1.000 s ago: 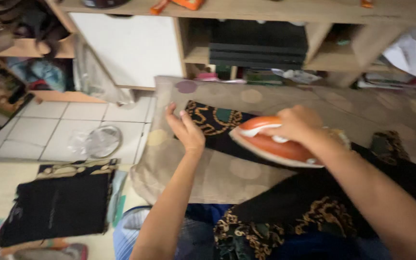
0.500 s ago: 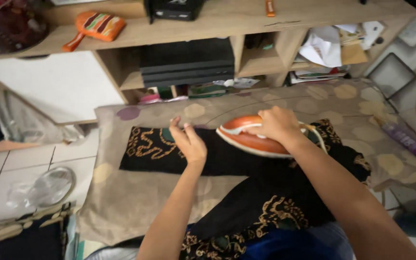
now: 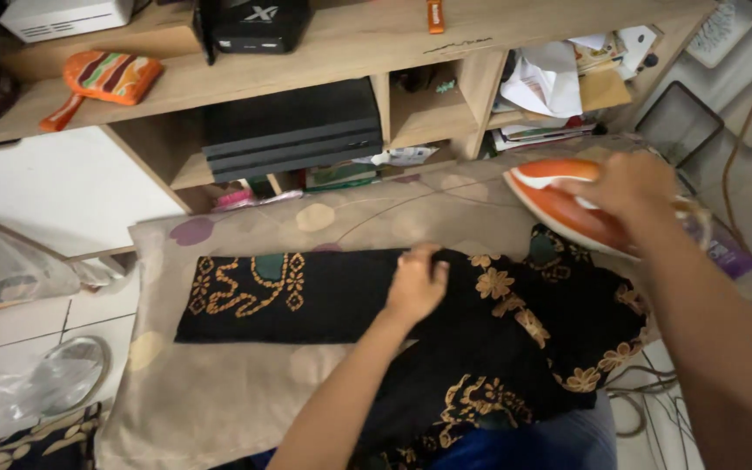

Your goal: Ironing a black and gold decorated dress and a patterned skirt on an ironing board.

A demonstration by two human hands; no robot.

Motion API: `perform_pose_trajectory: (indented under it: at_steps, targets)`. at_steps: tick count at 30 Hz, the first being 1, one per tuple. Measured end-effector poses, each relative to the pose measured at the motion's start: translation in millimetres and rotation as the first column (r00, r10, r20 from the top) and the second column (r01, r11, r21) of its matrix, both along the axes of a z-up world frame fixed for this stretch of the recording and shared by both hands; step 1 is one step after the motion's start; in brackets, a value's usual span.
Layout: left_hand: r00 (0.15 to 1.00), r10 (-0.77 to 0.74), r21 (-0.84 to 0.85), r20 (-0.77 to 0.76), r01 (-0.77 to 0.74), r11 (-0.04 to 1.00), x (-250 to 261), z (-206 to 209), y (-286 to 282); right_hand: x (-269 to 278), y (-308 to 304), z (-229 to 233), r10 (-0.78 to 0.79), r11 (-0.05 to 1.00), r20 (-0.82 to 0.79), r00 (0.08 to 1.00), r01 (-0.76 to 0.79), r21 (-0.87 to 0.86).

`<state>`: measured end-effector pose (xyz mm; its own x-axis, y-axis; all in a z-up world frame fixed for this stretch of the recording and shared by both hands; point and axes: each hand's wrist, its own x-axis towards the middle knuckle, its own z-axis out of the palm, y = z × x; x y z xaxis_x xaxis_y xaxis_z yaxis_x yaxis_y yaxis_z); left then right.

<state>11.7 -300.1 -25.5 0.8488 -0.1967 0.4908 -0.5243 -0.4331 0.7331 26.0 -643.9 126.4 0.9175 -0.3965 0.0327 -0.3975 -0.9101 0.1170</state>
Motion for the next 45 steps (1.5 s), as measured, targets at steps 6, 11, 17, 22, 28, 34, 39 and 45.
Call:
perform_pose_trajectory:
  at_steps: [6, 11, 17, 22, 28, 34, 39, 45]
  targets:
    - [0.995, -0.093, 0.467, 0.048, 0.060, 0.882, 3.7, 16.1, -34.1, 3.3, -76.6, -20.8, -0.116, 0.993, -0.034, 0.993, 0.115, -0.017]
    - [0.862, -0.017, 0.504, -0.506, 0.312, 0.806, 36.9, 38.3, 4.4, 10.7, -98.0, -40.1, -0.107, 0.983, 0.039, 0.993, 0.100, 0.155]
    - [0.888, -0.052, -0.011, -0.456, 0.052, 0.999, 109.8, 44.3, 142.3, 41.4, -97.3, -58.5, -0.060, 0.987, 0.087, 0.994, 0.046, 0.153]
    - [0.822, 0.119, -0.316, -0.557, -0.342, 0.885, 114.9, 95.7, 222.5, 63.0, -67.3, -61.1, -0.038, 0.979, 0.058, 0.998, 0.025, 0.204]
    - [0.841, 0.270, -0.326, -0.469, -0.450, 0.831, 111.4, 80.9, 250.6, 63.5, -50.5, -66.9, -0.061, 0.987, 0.134, 0.989, 0.040, 0.158]
    - [0.874, 0.069, -0.248, -0.482, -0.211, 0.946, 113.2, 55.8, 253.6, 36.3, 76.0, -67.2, 0.171, 0.922, 0.216, 0.961, -0.234, 0.310]
    - [0.897, 0.028, -0.180, -0.442, -0.119, 0.976, 107.9, 49.1, 270.5, 35.4, 130.5, -136.4, 0.421, 0.807, 0.081, 0.904, -0.413, 0.422]
    - [0.820, 0.572, 0.287, -0.009, -0.546, 0.787, 74.1, 81.5, 316.2, -8.2, 168.2, -62.5, 0.261, 0.898, 0.112, 0.959, -0.284, 0.337]
